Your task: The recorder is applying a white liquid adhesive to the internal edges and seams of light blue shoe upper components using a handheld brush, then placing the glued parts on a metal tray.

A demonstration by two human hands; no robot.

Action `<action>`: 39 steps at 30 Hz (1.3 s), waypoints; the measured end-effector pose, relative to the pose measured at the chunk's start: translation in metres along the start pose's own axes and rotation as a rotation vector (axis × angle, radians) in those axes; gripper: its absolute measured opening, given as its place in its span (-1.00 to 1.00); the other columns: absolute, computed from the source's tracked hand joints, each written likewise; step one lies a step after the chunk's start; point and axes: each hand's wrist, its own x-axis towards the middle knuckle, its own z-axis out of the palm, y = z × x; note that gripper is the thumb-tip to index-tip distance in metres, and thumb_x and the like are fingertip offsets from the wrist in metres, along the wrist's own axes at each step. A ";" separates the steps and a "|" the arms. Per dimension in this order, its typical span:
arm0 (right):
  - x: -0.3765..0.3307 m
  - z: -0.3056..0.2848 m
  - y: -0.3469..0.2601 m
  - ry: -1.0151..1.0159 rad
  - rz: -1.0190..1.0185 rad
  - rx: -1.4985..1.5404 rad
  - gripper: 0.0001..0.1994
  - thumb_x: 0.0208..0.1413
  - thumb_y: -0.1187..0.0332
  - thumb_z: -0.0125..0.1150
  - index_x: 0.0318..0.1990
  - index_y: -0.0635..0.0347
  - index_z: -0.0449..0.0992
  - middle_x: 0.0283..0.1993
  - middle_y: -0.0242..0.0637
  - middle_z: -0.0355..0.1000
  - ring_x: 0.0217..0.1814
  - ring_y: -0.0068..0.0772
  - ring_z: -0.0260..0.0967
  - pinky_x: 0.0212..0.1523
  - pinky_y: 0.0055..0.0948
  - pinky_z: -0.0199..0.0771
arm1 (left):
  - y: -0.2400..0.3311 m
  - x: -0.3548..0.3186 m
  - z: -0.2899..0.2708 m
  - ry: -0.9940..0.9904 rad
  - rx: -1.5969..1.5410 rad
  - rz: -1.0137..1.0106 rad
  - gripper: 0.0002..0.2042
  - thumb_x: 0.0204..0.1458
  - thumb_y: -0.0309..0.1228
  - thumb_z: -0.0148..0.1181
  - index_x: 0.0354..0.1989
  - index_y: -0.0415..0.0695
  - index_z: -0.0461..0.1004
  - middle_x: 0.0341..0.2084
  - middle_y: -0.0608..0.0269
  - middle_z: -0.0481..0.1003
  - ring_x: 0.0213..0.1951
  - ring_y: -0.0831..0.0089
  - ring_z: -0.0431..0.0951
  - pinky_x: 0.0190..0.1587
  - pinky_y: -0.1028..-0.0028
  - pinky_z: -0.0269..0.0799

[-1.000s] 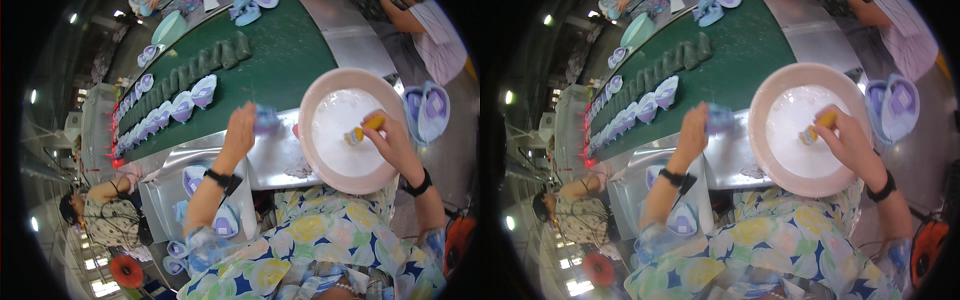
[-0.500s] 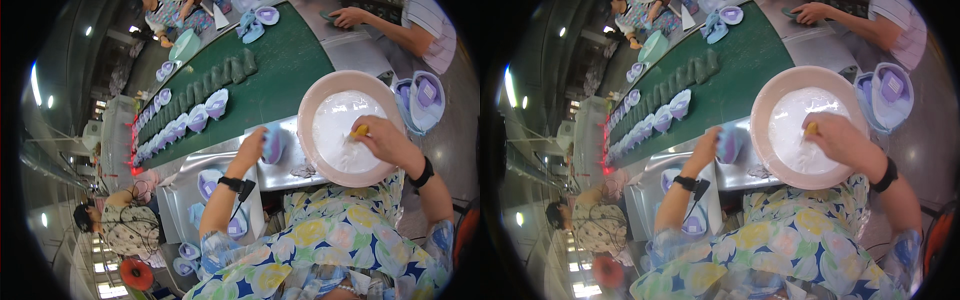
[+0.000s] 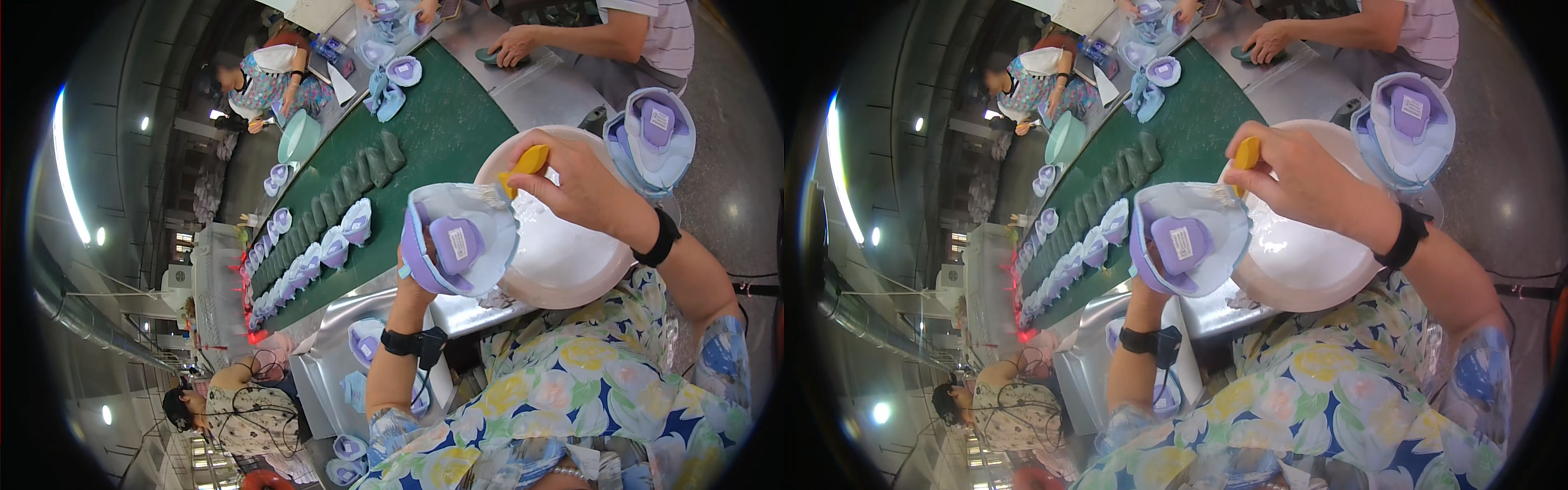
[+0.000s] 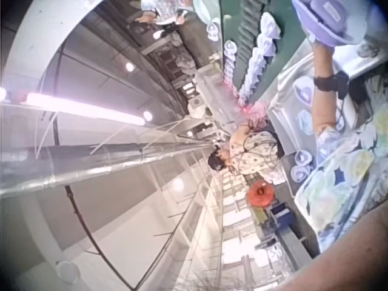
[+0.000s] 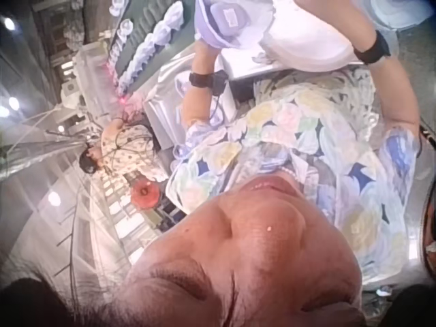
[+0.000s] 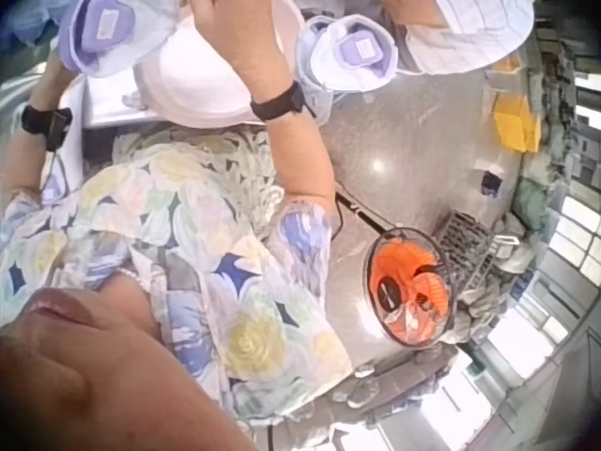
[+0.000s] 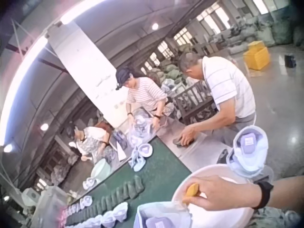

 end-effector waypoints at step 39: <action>-0.024 0.021 0.002 -0.269 -0.161 0.013 -0.86 0.16 0.40 0.26 -0.15 0.17 0.49 -0.21 -0.14 0.53 -0.12 -0.03 0.50 -0.09 -0.22 0.51 | -0.029 -0.030 0.052 -0.157 -0.899 -0.526 -0.57 0.32 -0.12 -0.02 0.22 -0.12 0.38 0.07 0.07 0.52 0.06 0.22 0.59 0.14 0.14 0.57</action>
